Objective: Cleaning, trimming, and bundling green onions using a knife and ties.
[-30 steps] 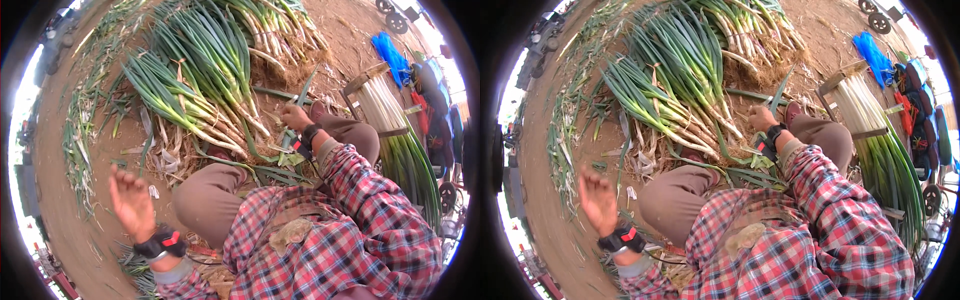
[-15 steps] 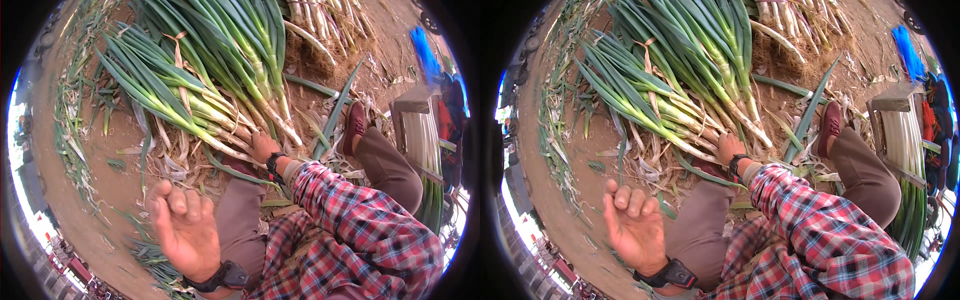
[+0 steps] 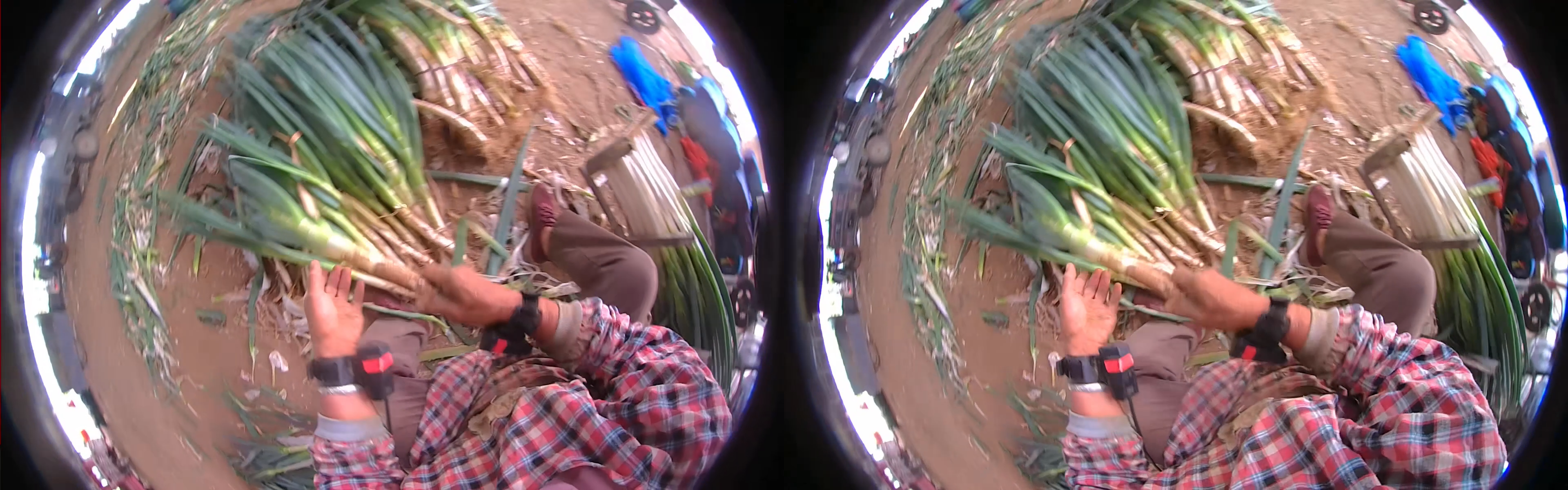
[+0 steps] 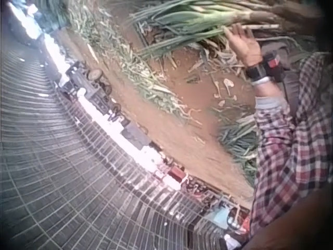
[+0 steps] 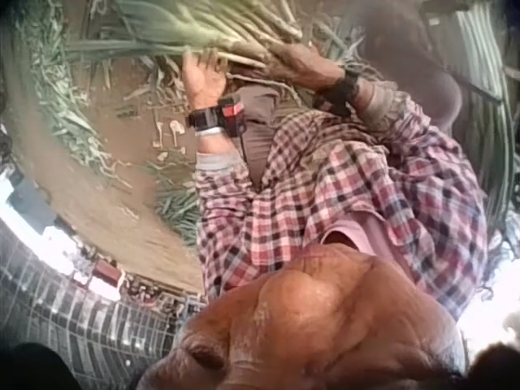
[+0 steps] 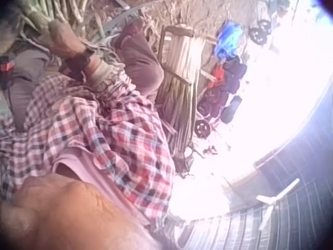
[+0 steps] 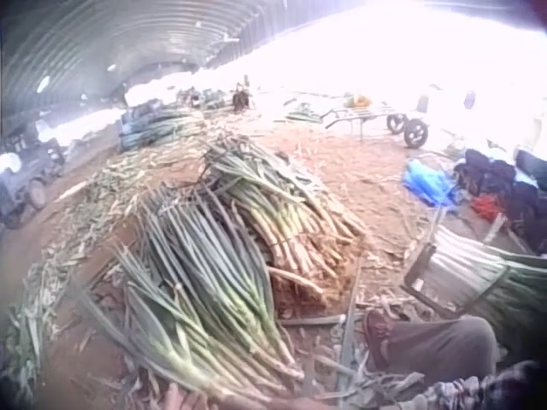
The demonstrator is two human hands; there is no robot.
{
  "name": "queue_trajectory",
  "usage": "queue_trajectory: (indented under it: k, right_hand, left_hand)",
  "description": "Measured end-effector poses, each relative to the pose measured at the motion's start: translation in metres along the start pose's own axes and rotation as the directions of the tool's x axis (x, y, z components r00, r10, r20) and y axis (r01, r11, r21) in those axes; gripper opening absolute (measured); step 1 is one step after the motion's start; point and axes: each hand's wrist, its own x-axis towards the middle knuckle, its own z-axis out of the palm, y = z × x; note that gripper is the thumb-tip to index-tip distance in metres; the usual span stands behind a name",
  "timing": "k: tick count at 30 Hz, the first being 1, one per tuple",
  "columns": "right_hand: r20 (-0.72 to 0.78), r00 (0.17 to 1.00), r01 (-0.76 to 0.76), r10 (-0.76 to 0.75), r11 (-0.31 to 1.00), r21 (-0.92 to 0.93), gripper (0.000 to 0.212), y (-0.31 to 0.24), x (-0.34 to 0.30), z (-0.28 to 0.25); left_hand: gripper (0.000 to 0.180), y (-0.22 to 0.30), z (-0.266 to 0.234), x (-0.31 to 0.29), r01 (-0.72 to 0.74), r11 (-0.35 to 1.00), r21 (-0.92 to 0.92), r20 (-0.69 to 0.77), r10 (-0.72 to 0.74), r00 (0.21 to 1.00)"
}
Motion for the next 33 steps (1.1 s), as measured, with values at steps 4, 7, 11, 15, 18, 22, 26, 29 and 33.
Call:
queue_trajectory:
  k: [4,7,11,15,18,22,26,29,33]
  right_hand:
    - [0.021,0.999,-0.032,0.031,0.999,0.031,0.028,-0.03,-0.086,-0.003]
    - [-0.059,0.996,0.073,-0.073,0.997,0.003,0.027,-0.021,-0.123,-0.012]
    - [-0.022,0.996,0.084,-0.084,0.996,-0.013,0.032,-0.006,-0.133,-0.016]
    - [0.127,0.979,0.119,-0.161,0.951,0.287,0.039,-0.061,-0.107,-0.007]
    - [-0.047,0.96,0.243,-0.275,0.743,0.623,0.04,-0.102,-0.078,-0.01]
    - [-0.147,0.939,0.317,-0.312,0.613,0.724,0.039,-0.133,-0.076,-0.019]
    - [-0.159,0.943,0.33,-0.294,0.746,0.579,0.038,-0.112,-0.092,-0.029]
    - [-0.015,0.954,0.246,-0.299,0.751,0.613,0.036,-0.11,-0.095,-0.044]
    - [-0.1,0.933,0.333,-0.345,0.728,0.599,0.034,-0.131,-0.111,-0.052]
  left_hand:
    - [0.046,-0.005,0.009,-0.003,0.073,0.973,-0.22,0.265,-0.013,0.964]
    - [0.045,-0.022,0.023,-0.05,-0.047,0.976,-0.212,0.509,0.151,0.847]
    - [0.045,-0.019,0.044,-0.113,-0.255,0.929,-0.27,0.556,0.366,0.747]
    - [0.045,0.003,0.03,-0.166,-0.475,0.839,-0.266,0.49,0.542,0.683]
    - [0.047,-0.015,0.039,-0.181,-0.489,0.855,-0.173,0.588,0.488,0.645]
    - [0.039,-0.035,0.05,-0.19,-0.56,0.818,-0.132,0.636,0.503,0.585]
    - [0.04,-0.057,0.055,-0.2,-0.618,0.78,-0.099,0.591,0.546,0.594]
    - [0.042,-0.07,0.064,-0.207,-0.585,0.807,-0.081,0.557,0.523,0.645]
    - [0.041,-0.073,0.077,-0.214,-0.581,0.811,-0.06,0.571,0.506,0.647]
